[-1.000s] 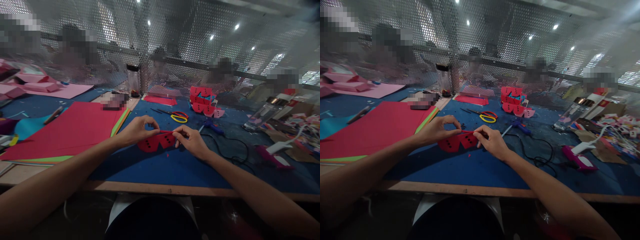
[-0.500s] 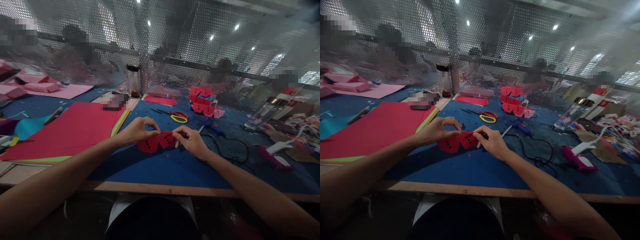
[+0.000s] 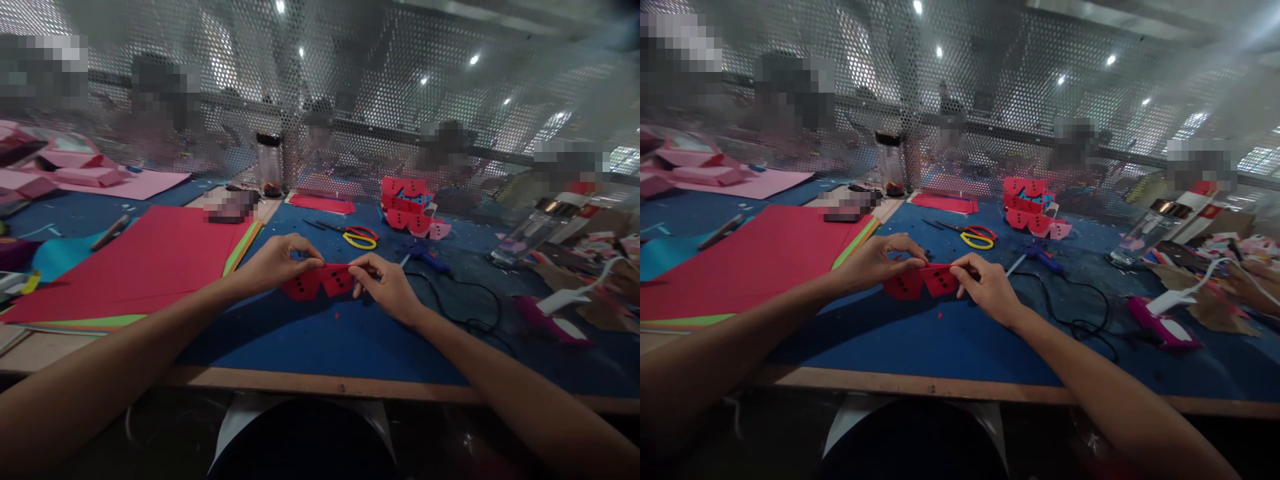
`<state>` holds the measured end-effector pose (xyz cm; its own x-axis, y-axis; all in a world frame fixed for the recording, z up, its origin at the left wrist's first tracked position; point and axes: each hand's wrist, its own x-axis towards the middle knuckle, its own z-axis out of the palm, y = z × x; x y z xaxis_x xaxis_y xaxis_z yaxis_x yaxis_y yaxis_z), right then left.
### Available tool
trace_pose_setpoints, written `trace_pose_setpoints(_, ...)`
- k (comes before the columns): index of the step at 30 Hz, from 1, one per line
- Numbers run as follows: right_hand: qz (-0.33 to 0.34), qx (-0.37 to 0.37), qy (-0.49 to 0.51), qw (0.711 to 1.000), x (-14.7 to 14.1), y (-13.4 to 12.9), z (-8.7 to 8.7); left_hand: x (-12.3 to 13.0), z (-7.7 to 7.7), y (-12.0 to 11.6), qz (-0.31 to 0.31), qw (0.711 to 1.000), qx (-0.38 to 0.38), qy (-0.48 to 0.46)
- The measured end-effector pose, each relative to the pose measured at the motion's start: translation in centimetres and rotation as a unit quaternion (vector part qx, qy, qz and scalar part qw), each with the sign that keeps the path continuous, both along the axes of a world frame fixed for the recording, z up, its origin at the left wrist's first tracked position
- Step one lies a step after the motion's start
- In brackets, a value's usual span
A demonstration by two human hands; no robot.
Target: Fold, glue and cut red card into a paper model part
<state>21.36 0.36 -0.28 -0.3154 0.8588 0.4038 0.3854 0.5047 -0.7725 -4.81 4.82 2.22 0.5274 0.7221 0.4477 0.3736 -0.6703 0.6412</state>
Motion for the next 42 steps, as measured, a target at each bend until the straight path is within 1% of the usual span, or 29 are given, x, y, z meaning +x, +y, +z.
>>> trace_pose_setpoints(4, -0.007, 0.001, 0.005, 1.0, 0.1, 0.1, 0.0, -0.2, 0.1, 0.1, 0.004, 1.0, -0.011, 0.005)
trace_pose_setpoints(8, -0.001, -0.002, 0.002, 1.0, 0.0, 0.0, 0.0, -0.1, 0.0, 0.1, 0.005, 1.0, -0.012, 0.018)
trace_pose_setpoints(10, -0.001, -0.002, -0.001, 1.0, 0.0, -0.1, 0.0, 0.1, -0.1, 0.1, 0.017, 1.0, 0.011, 0.021)
trace_pose_setpoints(13, 0.001, -0.004, -0.004, 1.0, -0.1, -0.1, 0.0, 0.4, -0.2, 0.2, 0.034, 0.997, 0.067, 0.028)
trace_pose_setpoints(15, 0.001, -0.008, 0.0, 1.0, -0.1, -0.1, 0.0, 0.5, -0.3, 0.2, 0.033, 0.996, 0.078, 0.029)
trace_pose_setpoints(22, -0.01, 0.002, 0.001, 1.0, 0.2, 0.0, 0.1, -0.1, -0.3, 0.4, 0.019, 1.0, -0.002, 0.017)
trace_pose_setpoints(24, -0.009, 0.004, -0.001, 1.0, 0.2, 0.0, 0.1, -0.1, -0.2, 0.3, 0.013, 1.0, -0.009, 0.022)
trace_pose_setpoints(26, -0.008, 0.005, -0.004, 1.0, 0.1, 0.0, 0.2, 0.0, -0.1, 0.2, 0.018, 1.0, 0.005, 0.025)
trace_pose_setpoints(30, -0.008, 0.004, -0.006, 1.0, 0.0, -0.1, 0.2, 0.4, 0.0, -0.1, 0.038, 0.998, 0.046, 0.03)
trace_pose_setpoints(34, -0.018, 0.002, 0.009, 1.0, 0.2, 0.2, 0.1, 0.2, 0.1, 0.0, 0.057, 0.998, 0.034, 0.006)
trace_pose_setpoints(36, -0.032, 0.006, 0.023, 0.999, 0.3, 0.4, 0.0, -0.1, 0.2, 0.1, 0.081, 0.996, 0.043, -0.011)
trace_pose_setpoints(39, -0.06, 0.018, 0.039, 0.997, 0.5, 0.7, 0.0, -0.5, 0.3, 0.5, 0.119, 0.989, 0.076, -0.038)
trace_pose_setpoints(42, -0.081, 0.025, 0.05, 0.995, 0.8, 1.0, 0.0, -0.8, 0.2, 0.9, 0.164, 0.983, 0.064, -0.046)
